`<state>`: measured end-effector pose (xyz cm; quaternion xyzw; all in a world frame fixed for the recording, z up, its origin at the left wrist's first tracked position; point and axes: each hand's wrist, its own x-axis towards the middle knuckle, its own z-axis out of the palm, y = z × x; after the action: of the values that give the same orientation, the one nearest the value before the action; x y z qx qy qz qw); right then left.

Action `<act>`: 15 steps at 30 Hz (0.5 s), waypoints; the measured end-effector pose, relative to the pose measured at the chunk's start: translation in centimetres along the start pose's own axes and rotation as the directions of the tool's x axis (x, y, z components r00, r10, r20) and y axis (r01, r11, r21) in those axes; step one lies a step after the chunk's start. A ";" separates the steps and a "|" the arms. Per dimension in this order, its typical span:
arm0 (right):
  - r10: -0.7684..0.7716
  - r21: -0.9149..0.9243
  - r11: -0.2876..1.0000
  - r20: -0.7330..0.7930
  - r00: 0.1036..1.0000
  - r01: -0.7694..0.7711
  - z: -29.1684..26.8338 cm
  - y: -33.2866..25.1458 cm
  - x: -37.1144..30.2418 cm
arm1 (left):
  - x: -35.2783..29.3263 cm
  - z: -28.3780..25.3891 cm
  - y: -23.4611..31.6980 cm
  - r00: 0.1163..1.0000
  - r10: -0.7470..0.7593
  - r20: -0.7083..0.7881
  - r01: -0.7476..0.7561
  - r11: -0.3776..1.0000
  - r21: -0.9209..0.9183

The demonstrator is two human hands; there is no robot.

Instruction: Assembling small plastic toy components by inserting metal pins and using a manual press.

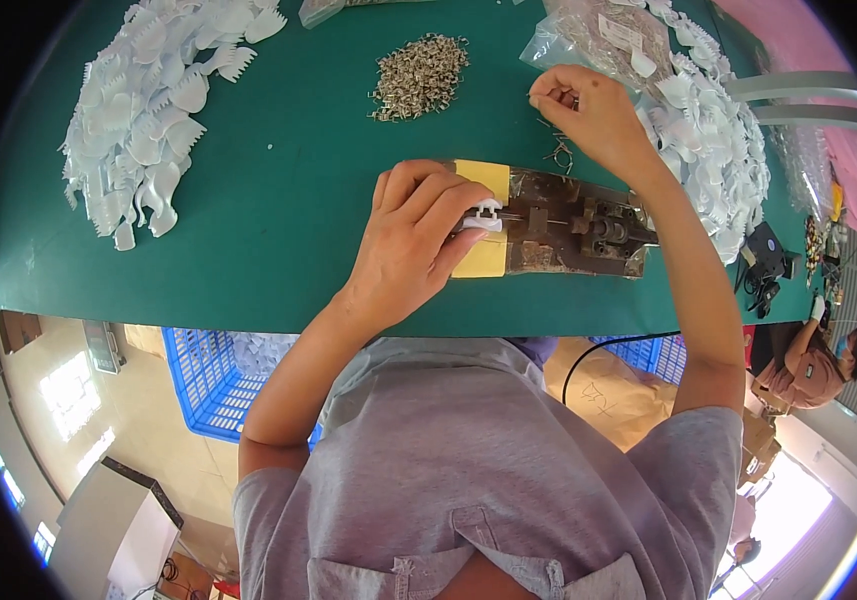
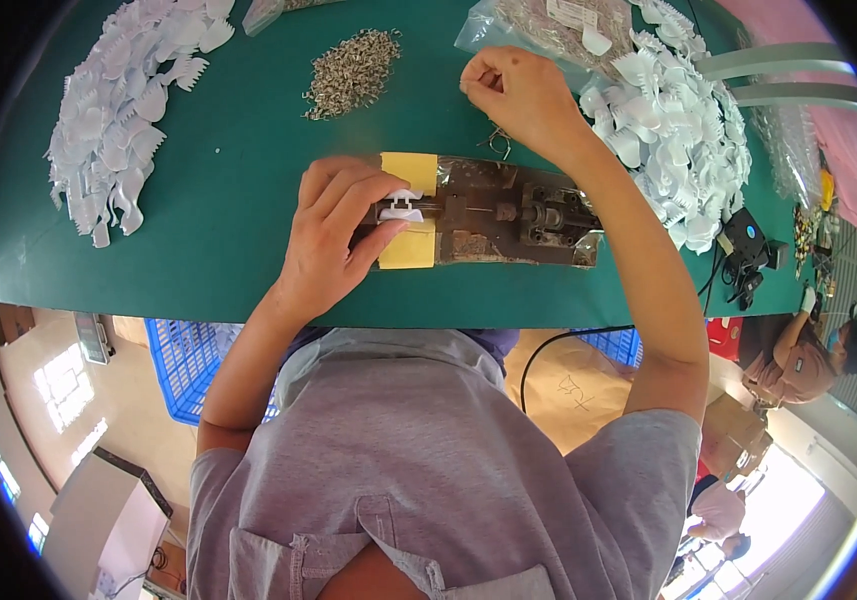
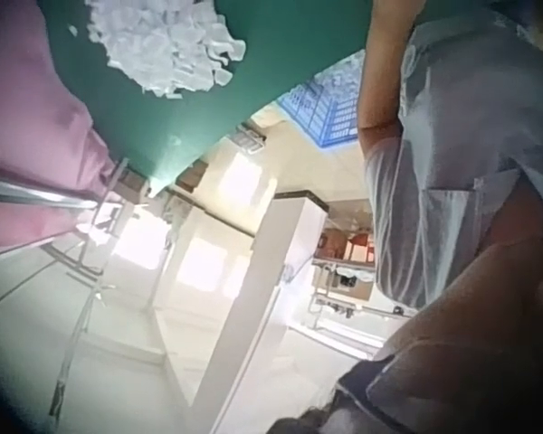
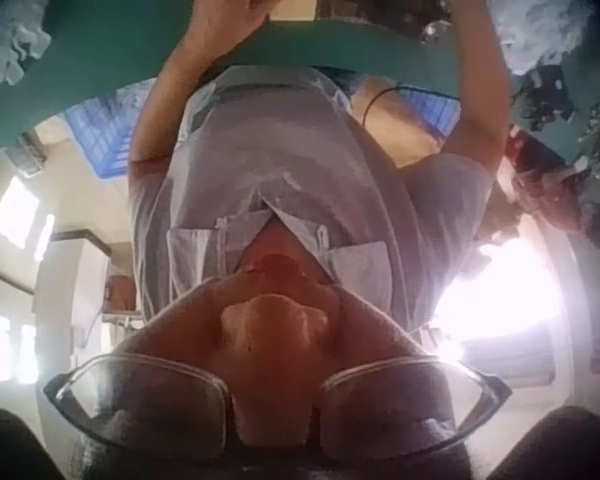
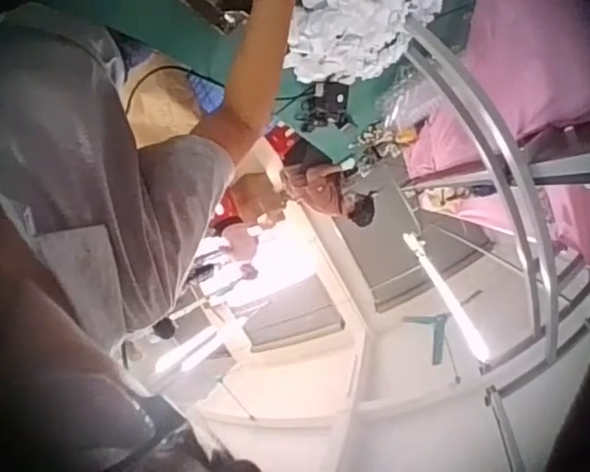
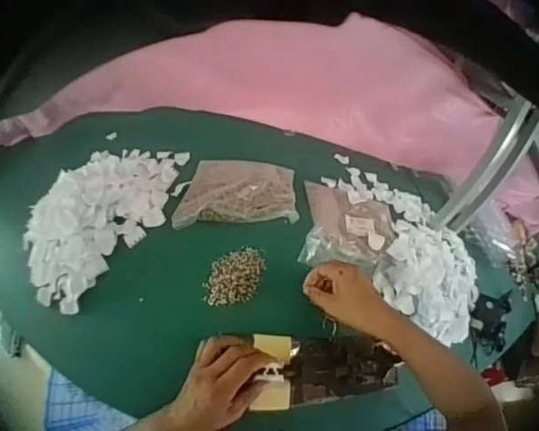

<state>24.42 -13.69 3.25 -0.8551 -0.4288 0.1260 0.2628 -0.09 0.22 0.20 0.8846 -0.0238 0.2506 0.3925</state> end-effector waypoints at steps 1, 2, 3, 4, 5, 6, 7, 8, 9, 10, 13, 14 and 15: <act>0.007 -0.007 1.000 0.021 1.000 -0.006 0.1 0.1 0.1 | 0.0 0.0 -0.1 1.000 -0.002 -0.003 0.002 1.000 -0.002; 0.013 -0.013 1.000 0.041 0.999 -0.012 0.1 0.2 0.3 | -0.1 0.1 -0.1 1.000 -0.004 -0.006 0.004 1.000 -0.003; 0.010 -0.012 1.000 0.044 0.999 -0.009 0.1 0.4 0.6 | -0.1 0.2 -0.2 1.000 -0.006 -0.008 0.006 1.000 -0.002; 0.014 -0.068 0.998 0.008 1.000 -0.013 0.0 0.6 0.8 | -0.1 0.3 -0.2 1.000 -0.003 -0.011 0.003 1.000 -0.005; 0.016 -0.123 0.992 -0.027 0.999 -0.019 -0.1 0.8 1.2 | -0.1 0.3 -0.3 1.000 0.000 -0.014 0.000 1.000 -0.008; 0.015 -0.122 0.992 -0.027 1.000 -0.018 -0.1 1.2 1.4 | -0.1 0.3 -0.2 1.000 -0.001 -0.014 0.001 1.000 -0.008; -0.059 -0.080 0.995 0.016 0.998 0.060 -0.2 1.5 1.8 | -0.1 0.3 -0.2 1.000 -0.002 -0.012 0.002 1.000 -0.010; -0.134 -0.035 0.990 0.055 0.989 0.136 -0.2 1.9 2.1 | -0.1 0.3 -0.2 1.000 -0.002 -0.010 0.002 1.000 -0.013; -0.133 -0.034 0.990 0.055 0.990 0.135 -0.4 2.0 2.5 | -0.2 0.3 -0.2 1.000 -0.003 -0.009 0.003 1.000 -0.014; -0.153 -0.073 0.984 0.139 0.978 0.164 -0.8 1.9 2.9 | -0.2 0.4 -0.2 1.000 0.000 -0.010 0.000 1.000 -0.014; -0.235 -0.140 0.952 0.233 0.944 0.271 -0.6 2.9 3.1 | 0.0 0.2 -0.1 1.000 0.008 -0.004 -0.008 1.000 -0.017; -0.302 -0.166 0.923 0.248 0.921 0.347 -0.6 3.3 2.9 | 0.1 0.2 0.0 1.000 0.009 0.001 -0.009 1.000 -0.018; -0.306 -0.166 0.921 0.252 0.918 0.353 -0.6 2.5 2.8 | 0.1 0.1 0.0 1.000 0.005 -0.004 -0.005 1.000 -0.016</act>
<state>28.03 -12.93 2.38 -0.7735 -0.6046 0.1286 0.1403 0.08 0.19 0.19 0.8809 -0.0274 0.2532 0.3989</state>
